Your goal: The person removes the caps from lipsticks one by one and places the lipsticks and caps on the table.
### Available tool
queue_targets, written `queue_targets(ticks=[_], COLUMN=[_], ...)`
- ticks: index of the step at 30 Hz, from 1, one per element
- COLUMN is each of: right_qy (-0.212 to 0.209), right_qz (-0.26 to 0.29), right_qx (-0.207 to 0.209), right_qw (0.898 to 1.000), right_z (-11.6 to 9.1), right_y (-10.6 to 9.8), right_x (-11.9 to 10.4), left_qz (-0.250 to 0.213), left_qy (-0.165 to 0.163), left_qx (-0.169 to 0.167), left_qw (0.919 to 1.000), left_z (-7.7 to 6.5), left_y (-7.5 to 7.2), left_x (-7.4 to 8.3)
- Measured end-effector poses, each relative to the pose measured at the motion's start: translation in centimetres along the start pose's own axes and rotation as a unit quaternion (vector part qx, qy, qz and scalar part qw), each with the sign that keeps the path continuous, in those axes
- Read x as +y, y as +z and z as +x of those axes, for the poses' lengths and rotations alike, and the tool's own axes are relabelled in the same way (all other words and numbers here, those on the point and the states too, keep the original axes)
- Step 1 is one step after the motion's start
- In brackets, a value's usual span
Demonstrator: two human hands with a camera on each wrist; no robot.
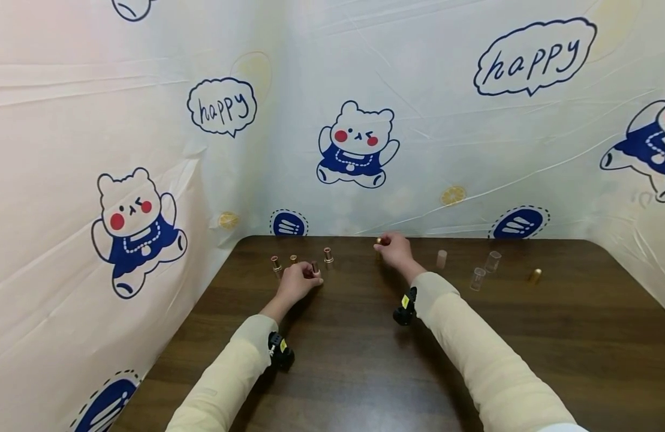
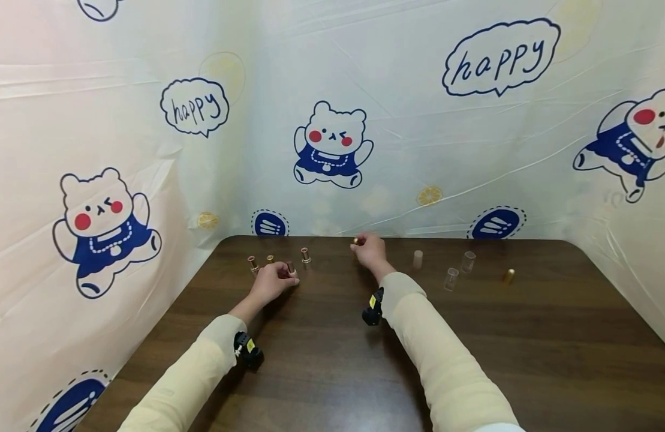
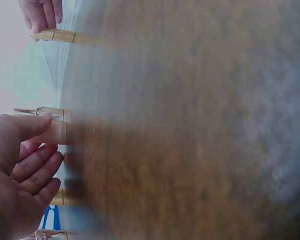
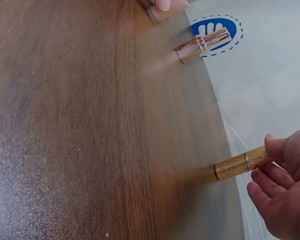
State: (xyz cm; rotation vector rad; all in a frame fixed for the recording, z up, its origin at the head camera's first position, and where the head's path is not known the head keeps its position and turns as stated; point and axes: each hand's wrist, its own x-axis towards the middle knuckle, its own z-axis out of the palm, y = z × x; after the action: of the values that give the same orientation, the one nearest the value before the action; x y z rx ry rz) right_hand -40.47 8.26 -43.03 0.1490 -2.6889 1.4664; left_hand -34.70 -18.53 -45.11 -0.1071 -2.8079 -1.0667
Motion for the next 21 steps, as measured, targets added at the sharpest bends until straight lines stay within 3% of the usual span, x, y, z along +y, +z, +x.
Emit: queue_targets(ticks=[6, 21], right_qy=[-0.001, 0.001], right_qz=[0.012, 0.017], right_qx=[0.001, -0.003], right_qw=[1.000, 1.000], right_z=[-0.46, -1.05], right_y=[-0.02, -0.41], right_x=[-0.04, -0.39], left_qz=[0.007, -0.008], left_qy=[0.017, 0.022], left_qx=[0.008, 0.012], left_qw=[0.9998, 0.9997], left_z=[0.04, 0.27], left_y=[0.22, 0.24], left_x=[-0.17, -0.12])
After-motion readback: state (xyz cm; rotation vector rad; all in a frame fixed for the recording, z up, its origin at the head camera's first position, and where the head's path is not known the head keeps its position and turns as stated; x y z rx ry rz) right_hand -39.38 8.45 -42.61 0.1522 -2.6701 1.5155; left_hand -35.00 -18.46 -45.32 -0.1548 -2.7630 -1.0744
